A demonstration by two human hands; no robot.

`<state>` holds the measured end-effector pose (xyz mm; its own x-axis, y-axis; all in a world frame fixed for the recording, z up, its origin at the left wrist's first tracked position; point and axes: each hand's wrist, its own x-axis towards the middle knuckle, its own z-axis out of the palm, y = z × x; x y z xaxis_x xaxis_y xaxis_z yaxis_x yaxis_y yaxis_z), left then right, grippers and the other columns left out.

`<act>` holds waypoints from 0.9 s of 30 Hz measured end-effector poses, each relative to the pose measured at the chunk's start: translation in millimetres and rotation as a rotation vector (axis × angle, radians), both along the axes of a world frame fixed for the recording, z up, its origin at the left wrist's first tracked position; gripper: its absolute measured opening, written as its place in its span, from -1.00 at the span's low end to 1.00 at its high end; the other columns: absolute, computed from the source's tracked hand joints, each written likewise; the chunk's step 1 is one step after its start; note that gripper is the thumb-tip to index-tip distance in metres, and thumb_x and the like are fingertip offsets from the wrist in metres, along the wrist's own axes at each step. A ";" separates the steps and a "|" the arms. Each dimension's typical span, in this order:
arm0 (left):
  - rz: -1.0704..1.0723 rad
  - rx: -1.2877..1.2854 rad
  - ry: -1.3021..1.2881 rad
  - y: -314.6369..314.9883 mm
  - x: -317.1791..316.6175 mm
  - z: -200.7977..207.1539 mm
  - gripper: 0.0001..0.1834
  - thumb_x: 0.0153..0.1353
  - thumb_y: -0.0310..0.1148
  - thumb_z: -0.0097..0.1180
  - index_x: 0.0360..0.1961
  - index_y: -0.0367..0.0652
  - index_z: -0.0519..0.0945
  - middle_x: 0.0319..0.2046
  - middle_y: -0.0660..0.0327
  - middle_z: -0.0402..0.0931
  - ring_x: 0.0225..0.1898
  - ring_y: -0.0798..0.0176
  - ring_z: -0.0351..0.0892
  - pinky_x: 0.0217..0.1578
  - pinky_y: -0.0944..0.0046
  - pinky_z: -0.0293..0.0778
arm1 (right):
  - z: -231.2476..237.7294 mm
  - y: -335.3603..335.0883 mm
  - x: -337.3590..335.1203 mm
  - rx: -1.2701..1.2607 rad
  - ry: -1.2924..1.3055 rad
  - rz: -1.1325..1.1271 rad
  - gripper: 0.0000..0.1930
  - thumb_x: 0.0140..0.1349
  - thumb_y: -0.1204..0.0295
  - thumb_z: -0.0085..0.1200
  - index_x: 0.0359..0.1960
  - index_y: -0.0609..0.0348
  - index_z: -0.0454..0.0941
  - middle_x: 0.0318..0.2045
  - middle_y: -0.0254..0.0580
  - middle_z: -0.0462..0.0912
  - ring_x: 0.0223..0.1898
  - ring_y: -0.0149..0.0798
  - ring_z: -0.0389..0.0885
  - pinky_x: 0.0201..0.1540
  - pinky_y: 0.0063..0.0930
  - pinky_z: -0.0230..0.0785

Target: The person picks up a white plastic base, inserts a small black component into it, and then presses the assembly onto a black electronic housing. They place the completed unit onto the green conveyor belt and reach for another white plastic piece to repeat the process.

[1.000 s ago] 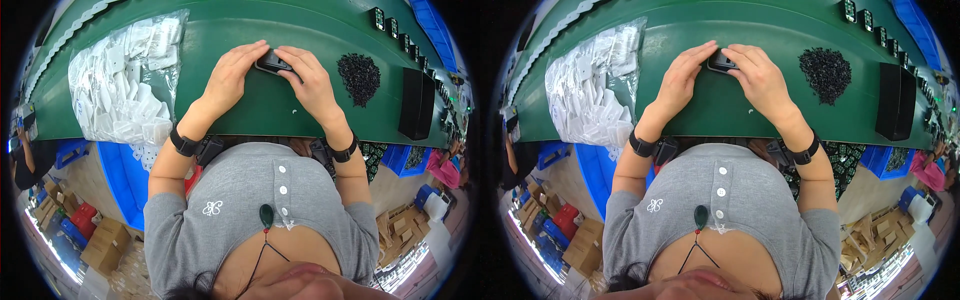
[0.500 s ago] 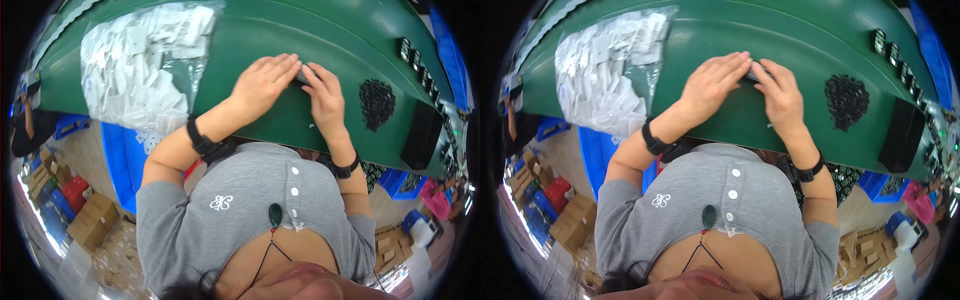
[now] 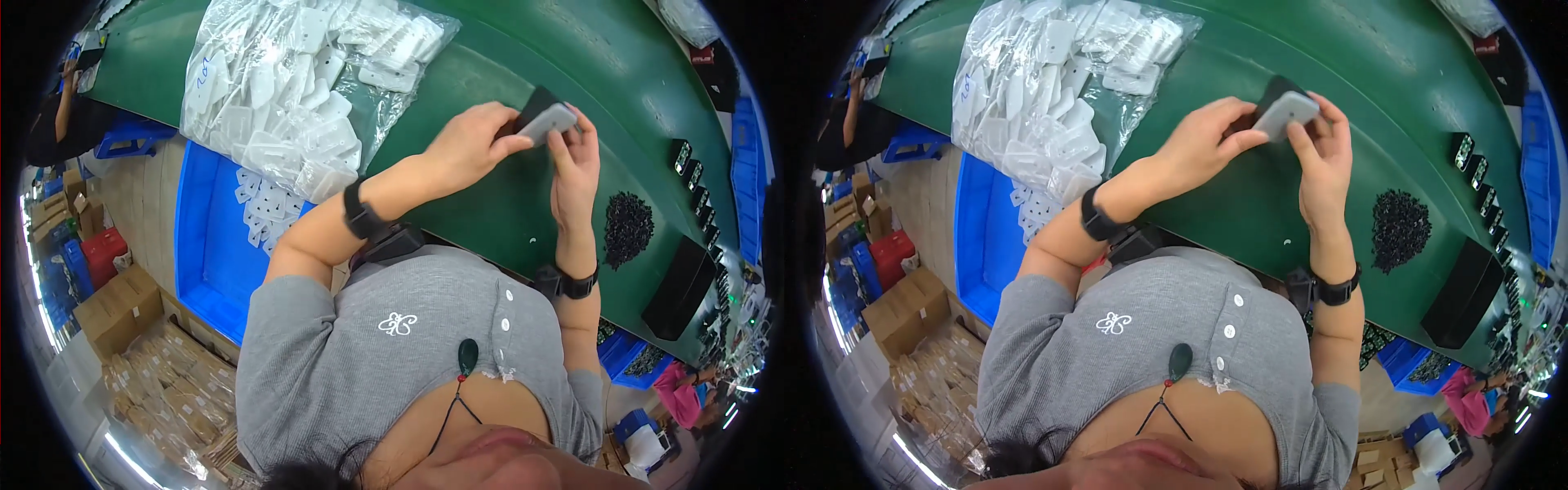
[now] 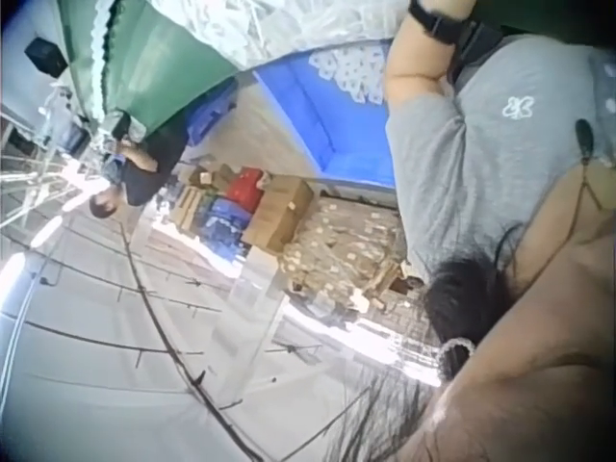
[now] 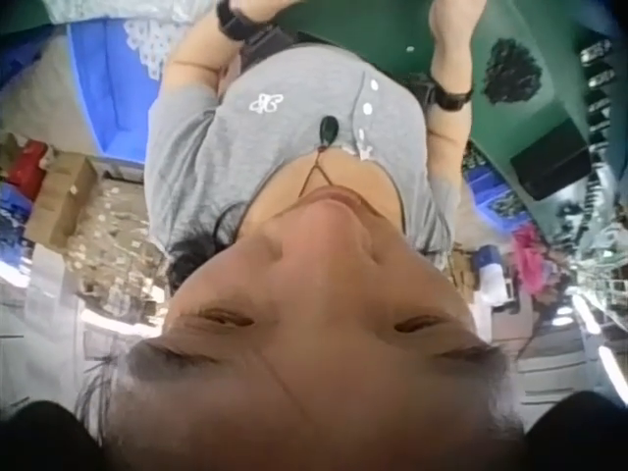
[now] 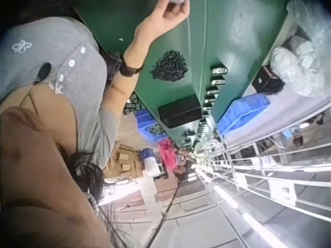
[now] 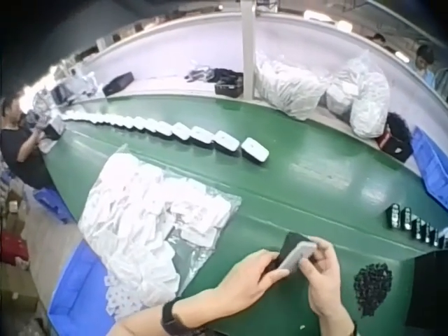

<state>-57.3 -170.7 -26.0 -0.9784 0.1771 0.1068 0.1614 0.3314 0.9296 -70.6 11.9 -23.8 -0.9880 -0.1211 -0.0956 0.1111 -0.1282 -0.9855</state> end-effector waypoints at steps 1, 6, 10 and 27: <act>0.021 -0.106 0.150 -10.2 1.3 1.4 -0.71 0.16 -0.29 0.22 -0.18 -0.28 0.56 -0.27 0.06 0.54 -0.20 -0.01 0.52 -0.17 0.15 0.44 | -2.0 -3.9 -14.1 -0.013 0.040 0.005 -0.54 0.31 0.53 0.05 0.23 0.29 0.27 0.08 -0.17 0.48 0.13 -0.31 0.42 0.22 -0.39 0.23; 0.333 -0.878 0.298 -105.4 15.9 12.6 -0.78 0.05 -0.43 0.18 -0.24 -0.19 0.55 -0.25 0.13 0.49 -0.13 0.04 0.46 -0.13 0.07 0.38 | 7.6 -19.1 -111.6 0.201 0.173 0.114 -0.68 0.29 0.48 0.10 0.06 0.29 0.48 -0.10 -0.24 0.59 -0.03 -0.40 0.50 0.08 -0.50 0.31; 0.331 -1.148 0.230 -121.2 17.3 7.9 -0.63 0.01 -0.46 0.22 -0.09 -0.22 0.53 -0.03 0.17 0.47 0.09 0.10 0.37 0.05 0.11 0.30 | -37.4 -18.0 -213.3 0.382 0.260 0.112 -0.74 0.28 0.42 0.13 -0.04 0.26 0.58 -0.19 -0.29 0.63 -0.14 -0.46 0.53 -0.02 -0.60 0.32; 0.270 -1.102 0.308 -102.9 5.9 -6.4 -0.44 -0.07 -0.09 0.35 -0.09 -0.21 0.58 -0.01 0.08 0.46 0.05 0.04 0.41 0.00 0.09 0.32 | -13.5 -2.6 -246.3 0.430 0.376 -0.059 -0.67 0.29 0.30 0.13 -0.04 0.29 0.51 -0.19 -0.19 0.63 -0.18 -0.37 0.56 -0.12 -0.49 0.41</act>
